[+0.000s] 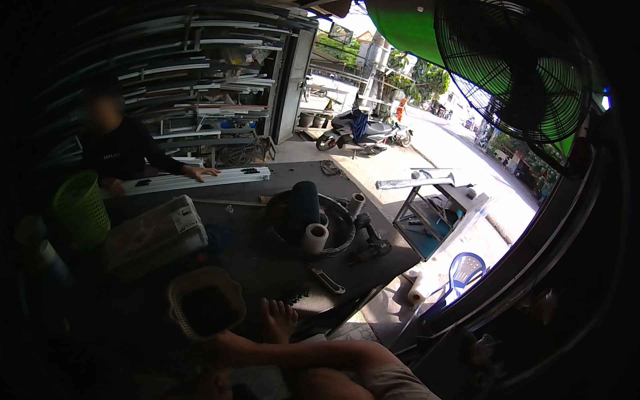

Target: The person sits at a workbench and repeatedly picks small black plastic components from a basket, threading them onto a metal rod held in the left hand. The person occasionally uses a utility knife to trim or adjust the components on the rod.

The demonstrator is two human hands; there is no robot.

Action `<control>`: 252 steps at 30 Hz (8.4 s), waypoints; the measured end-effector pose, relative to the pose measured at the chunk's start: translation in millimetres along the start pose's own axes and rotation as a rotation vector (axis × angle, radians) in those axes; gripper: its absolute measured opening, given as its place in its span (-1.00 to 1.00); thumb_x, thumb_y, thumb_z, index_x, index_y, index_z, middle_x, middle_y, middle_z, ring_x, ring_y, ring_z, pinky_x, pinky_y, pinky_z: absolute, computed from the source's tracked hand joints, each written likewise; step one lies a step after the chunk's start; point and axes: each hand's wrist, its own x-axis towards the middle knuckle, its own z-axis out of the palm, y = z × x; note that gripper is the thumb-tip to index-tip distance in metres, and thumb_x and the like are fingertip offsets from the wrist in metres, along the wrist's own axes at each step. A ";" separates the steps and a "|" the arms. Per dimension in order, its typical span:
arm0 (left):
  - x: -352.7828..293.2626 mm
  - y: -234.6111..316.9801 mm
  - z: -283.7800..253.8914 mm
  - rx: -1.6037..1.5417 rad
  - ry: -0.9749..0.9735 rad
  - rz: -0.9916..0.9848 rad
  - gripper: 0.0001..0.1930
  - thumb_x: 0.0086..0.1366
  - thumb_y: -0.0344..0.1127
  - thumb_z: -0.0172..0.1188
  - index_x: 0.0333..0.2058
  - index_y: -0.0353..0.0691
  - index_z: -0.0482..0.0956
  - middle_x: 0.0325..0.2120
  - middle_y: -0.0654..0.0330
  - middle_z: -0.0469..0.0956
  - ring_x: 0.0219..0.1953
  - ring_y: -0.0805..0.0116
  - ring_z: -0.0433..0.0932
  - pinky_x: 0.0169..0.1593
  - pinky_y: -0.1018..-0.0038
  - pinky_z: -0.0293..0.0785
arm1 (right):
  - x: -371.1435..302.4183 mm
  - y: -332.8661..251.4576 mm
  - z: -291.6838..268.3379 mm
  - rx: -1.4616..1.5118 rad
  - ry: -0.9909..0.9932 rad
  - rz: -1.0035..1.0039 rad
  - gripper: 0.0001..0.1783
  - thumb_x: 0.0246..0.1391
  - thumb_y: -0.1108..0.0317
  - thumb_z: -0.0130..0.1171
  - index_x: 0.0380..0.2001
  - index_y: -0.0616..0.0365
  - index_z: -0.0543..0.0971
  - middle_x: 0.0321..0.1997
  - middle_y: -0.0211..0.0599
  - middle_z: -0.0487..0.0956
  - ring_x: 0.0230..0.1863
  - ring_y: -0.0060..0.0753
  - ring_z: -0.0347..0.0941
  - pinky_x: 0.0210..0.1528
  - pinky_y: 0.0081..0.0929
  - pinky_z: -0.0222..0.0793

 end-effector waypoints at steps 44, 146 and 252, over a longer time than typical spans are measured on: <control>16.2 8.0 -13.4 0.015 -0.198 -0.092 -0.74 0.53 -0.20 0.21 -0.01 -0.29 0.59 -0.37 0.32 0.53 -0.67 0.59 0.30 -0.63 0.58 0.07 | 92.1 54.4 -66.5 -0.949 -0.039 0.237 -0.86 -0.11 0.46 0.33 -0.41 0.26 0.73 -0.38 0.10 0.71 -0.25 0.18 0.71 -0.17 -0.06 0.63; -4.6 1.4 -16.6 0.029 -0.230 -0.213 -0.84 0.54 -0.49 0.04 -0.02 -0.35 0.57 -0.09 -0.04 0.66 -0.01 0.10 0.72 0.11 0.30 0.75 | 81.6 38.9 -90.4 -0.854 -0.102 0.184 -0.84 -0.08 0.48 0.30 -0.36 0.23 0.75 -0.32 0.05 0.72 -0.21 0.08 0.73 -0.17 -0.10 0.64; 3.1 38.1 72.1 -0.349 -0.328 0.061 -0.70 0.59 -0.02 0.05 -0.02 -0.14 0.51 -0.08 0.19 0.64 0.13 0.33 0.62 0.02 0.44 0.62 | -11.7 -63.1 -36.8 -0.164 0.019 -0.059 -0.77 0.12 0.52 0.39 -0.12 0.22 0.68 -0.32 -0.16 0.73 -0.31 -0.20 0.72 -0.25 -0.38 0.62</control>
